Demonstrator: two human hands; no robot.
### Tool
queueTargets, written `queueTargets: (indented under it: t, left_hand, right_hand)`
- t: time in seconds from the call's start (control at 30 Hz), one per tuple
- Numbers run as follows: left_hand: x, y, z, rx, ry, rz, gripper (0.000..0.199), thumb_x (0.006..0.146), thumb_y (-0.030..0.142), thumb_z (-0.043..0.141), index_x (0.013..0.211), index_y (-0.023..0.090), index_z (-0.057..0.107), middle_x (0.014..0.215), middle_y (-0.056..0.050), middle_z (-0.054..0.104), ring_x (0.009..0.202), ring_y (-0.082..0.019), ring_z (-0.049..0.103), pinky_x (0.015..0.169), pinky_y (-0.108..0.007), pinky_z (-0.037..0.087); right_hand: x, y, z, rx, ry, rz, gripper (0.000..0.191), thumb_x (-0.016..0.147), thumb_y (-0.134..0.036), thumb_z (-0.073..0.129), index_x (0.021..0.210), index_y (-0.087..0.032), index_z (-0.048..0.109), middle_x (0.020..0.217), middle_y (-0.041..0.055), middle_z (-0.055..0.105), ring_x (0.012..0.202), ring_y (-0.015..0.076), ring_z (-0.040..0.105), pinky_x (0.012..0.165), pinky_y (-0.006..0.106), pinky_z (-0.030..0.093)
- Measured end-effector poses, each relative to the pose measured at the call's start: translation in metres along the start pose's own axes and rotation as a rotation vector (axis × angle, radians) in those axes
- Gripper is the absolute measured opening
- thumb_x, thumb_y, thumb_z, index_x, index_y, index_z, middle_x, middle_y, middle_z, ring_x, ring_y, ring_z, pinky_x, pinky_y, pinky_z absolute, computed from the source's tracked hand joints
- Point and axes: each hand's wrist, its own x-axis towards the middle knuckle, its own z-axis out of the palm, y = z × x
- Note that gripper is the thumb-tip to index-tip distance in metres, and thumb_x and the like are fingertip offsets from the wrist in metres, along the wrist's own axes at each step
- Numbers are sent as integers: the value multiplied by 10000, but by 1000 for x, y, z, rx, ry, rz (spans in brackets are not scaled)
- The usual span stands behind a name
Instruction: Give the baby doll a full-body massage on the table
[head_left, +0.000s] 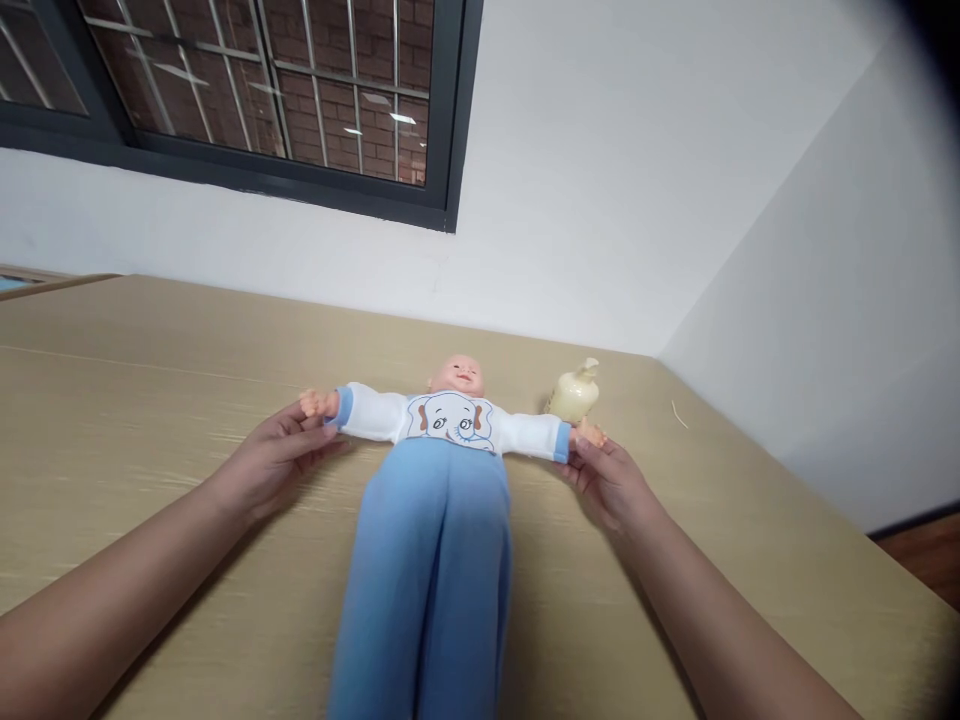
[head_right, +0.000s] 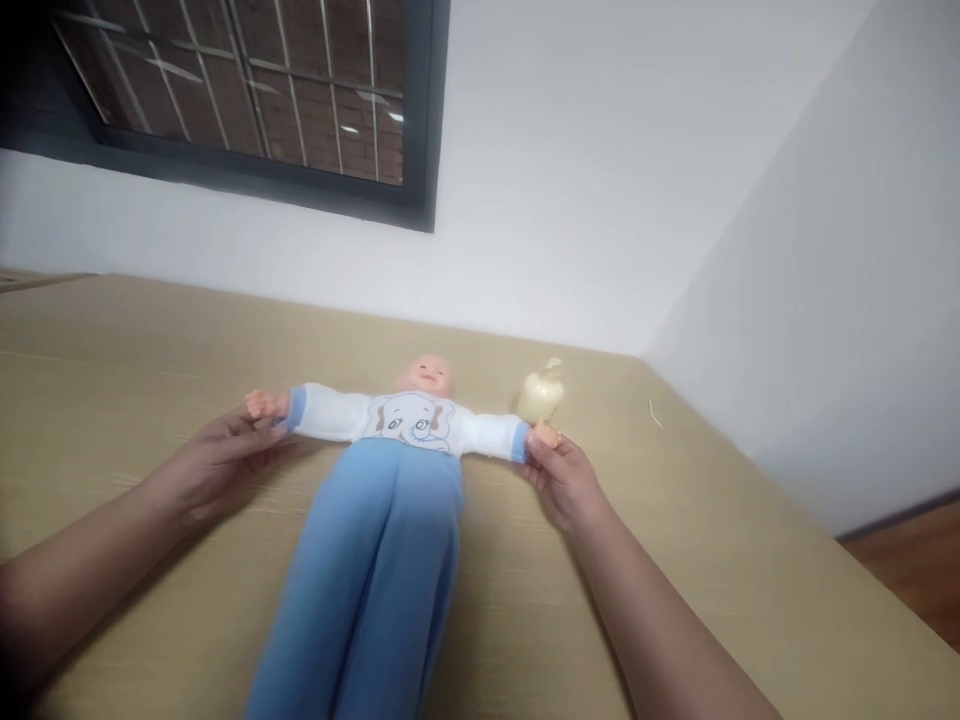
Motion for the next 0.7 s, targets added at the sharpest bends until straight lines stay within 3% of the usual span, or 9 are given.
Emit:
queueTargets:
  t: [0.13, 0.3, 0.5, 0.6, 0.7]
  left_hand:
    - [-5, 0, 3, -74, -155, 8, 446, 789, 255, 821, 1212, 207, 685, 1350, -81, 655, 1238, -292, 602, 1036, -375, 516]
    - [-18, 5, 18, 1, -348, 76, 481, 890, 301, 697, 1359, 213, 636, 1443, -113, 589, 1380, -379, 477, 1132, -504, 421]
    - [-26, 1, 24, 525, -382, 335, 561, 930, 378, 634, 1477, 327, 517, 1550, -69, 453, 1457, -366, 371, 1190, -541, 350]
    - [-29, -7, 24, 780, -353, 452, 672, 944, 388, 618, 1563, 350, 361, 1652, -45, 277, 1527, -343, 231, 1239, -550, 245]
    - [-33, -13, 29, 921, -381, 536, 786, 956, 382, 606, 1618, 334, 184, 1693, -59, 162, 1545, -334, 183, 1241, -558, 231]
  right_hand:
    - [-5, 1, 17, -2, 18, -73, 374, 695, -374, 893, 1004, -209, 763, 1106, 70, 753, 1066, 264, 671, 1000, 426, 540]
    - [-11, 9, 27, -128, -71, -182, 441, 778, -360, 835, 1193, -259, 723, 1328, 69, 683, 1277, 298, 585, 1127, 496, 434]
    - [-21, 17, 38, -396, -205, -297, 531, 910, -390, 692, 1416, -302, 553, 1515, 66, 524, 1404, 296, 480, 1167, 518, 397]
    - [-27, 22, 44, -516, -234, -332, 601, 943, -377, 641, 1505, -326, 435, 1606, 46, 397, 1471, 282, 390, 1199, 513, 362]
    - [-31, 25, 46, -660, -278, -318, 690, 953, -372, 626, 1570, -331, 319, 1652, 41, 309, 1514, 292, 310, 1229, 538, 303]
